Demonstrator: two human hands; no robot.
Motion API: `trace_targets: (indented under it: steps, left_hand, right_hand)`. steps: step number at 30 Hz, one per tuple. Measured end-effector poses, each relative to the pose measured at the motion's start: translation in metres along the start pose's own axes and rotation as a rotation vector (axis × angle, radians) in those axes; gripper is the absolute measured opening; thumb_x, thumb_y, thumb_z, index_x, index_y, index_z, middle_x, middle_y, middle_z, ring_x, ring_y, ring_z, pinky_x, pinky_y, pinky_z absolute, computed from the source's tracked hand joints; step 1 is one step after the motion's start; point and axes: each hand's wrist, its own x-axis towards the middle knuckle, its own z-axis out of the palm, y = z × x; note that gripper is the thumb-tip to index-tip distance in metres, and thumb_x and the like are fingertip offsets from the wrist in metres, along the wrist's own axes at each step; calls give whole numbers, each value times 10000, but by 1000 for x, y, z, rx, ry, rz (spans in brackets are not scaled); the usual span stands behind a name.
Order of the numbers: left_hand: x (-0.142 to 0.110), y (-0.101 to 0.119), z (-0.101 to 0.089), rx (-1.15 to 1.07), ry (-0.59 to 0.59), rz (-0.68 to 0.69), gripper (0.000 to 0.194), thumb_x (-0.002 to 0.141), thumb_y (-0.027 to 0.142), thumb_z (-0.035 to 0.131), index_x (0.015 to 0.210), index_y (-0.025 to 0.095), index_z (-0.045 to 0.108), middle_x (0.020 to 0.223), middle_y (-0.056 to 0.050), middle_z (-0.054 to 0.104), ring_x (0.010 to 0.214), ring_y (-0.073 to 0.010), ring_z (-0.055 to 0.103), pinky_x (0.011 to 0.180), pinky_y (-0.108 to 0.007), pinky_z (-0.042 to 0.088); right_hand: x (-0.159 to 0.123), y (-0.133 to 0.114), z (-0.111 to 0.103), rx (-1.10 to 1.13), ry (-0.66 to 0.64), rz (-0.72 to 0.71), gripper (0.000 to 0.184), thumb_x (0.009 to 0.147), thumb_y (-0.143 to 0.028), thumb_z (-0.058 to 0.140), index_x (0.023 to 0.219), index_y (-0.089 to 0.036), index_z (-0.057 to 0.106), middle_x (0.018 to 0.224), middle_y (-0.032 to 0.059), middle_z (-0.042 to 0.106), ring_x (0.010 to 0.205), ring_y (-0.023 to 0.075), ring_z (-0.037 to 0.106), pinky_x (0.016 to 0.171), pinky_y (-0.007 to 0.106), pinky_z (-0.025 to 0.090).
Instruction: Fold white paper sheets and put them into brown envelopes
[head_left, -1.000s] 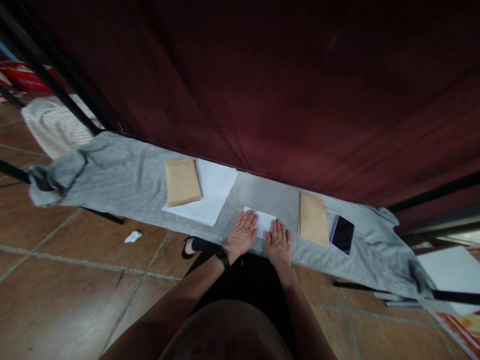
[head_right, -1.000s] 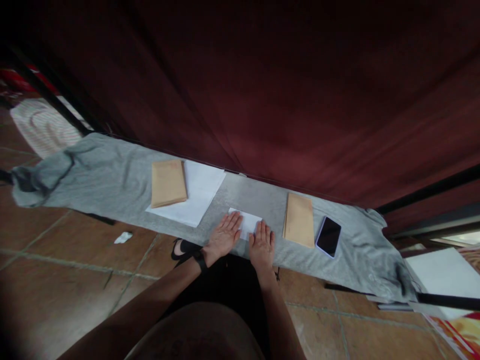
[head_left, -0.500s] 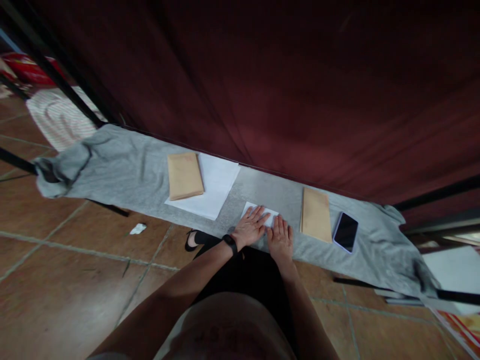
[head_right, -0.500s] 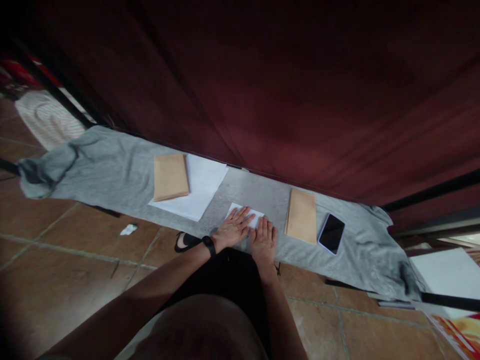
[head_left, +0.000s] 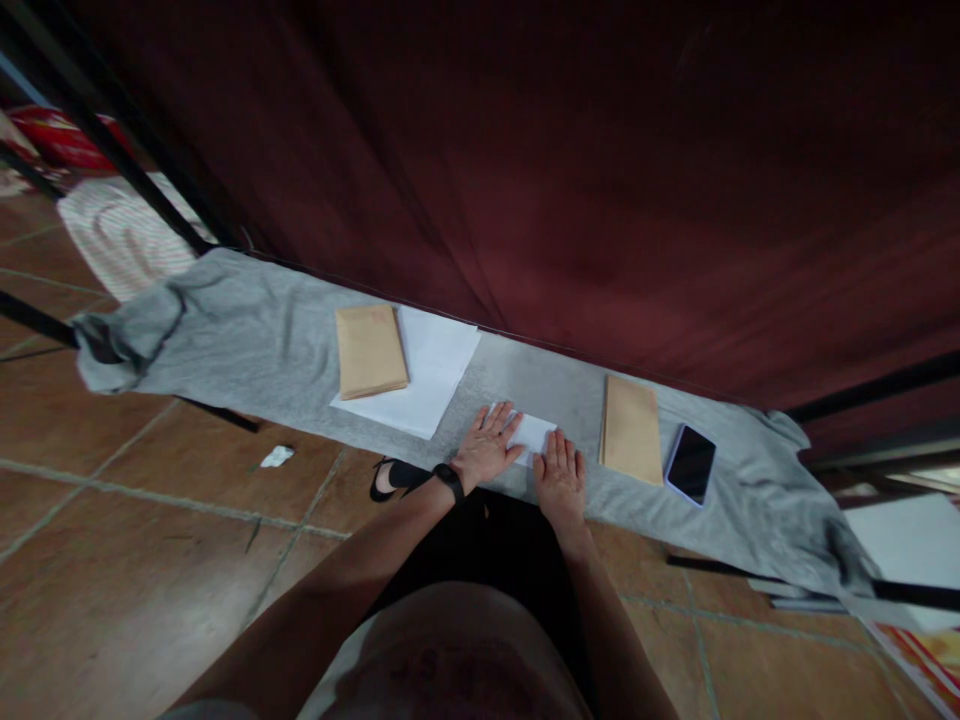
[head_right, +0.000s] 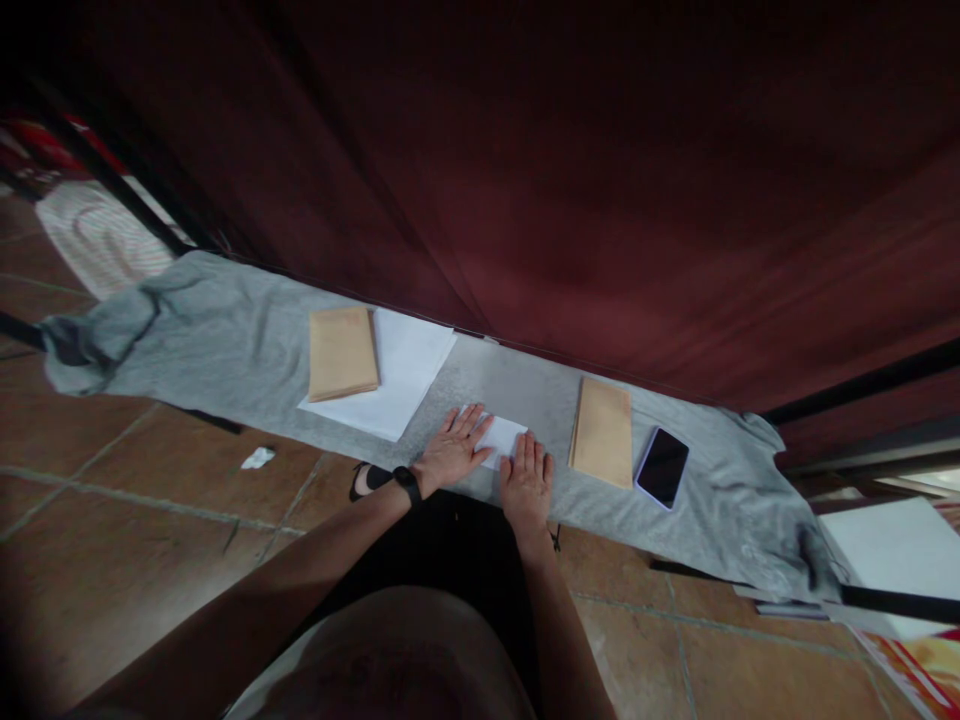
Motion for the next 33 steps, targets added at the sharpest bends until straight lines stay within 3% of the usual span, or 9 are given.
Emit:
trace_targets:
  steps: [10, 16, 19, 33]
  left_hand:
    - [-3, 1, 0, 6, 0, -45, 699, 991, 618, 345, 1544, 192, 383, 1647, -135, 287, 1537, -282, 218, 1249, -517, 113]
    - [-3, 1, -1, 24, -13, -35, 662, 999, 555, 383, 1555, 198, 361, 1652, -137, 272, 1532, -291, 231, 1245, -525, 124]
    - [-3, 1, -1, 17, -11, -40, 670, 997, 573, 371, 1555, 201, 364, 1649, -135, 281, 1533, -290, 230, 1246, -527, 124]
    - [-7, 2, 1, -4, 29, -82, 702, 983, 611, 383, 1555, 204, 366, 1650, -140, 274, 1532, -303, 232, 1244, -532, 131]
  right_hand:
    - [1, -2, -7, 31, 3, -6, 568, 1068, -362, 269, 1539, -59, 360, 1530, 222, 462, 1427, 312, 401, 1159, 539, 289]
    - [-6, -25, -12, 116, -78, -200, 549, 1074, -372, 267, 1541, -106, 379, 1551, 178, 450, 1460, 267, 373, 1193, 515, 258]
    - [-11, -31, -12, 92, -76, -178, 566, 1074, -387, 271, 1535, -75, 379, 1542, 200, 453, 1451, 275, 388, 1186, 505, 266]
    - [-30, -6, -16, 19, -45, -106, 605, 1070, -434, 271, 1559, -83, 334, 1559, 209, 423, 1434, 301, 409, 1179, 512, 263]
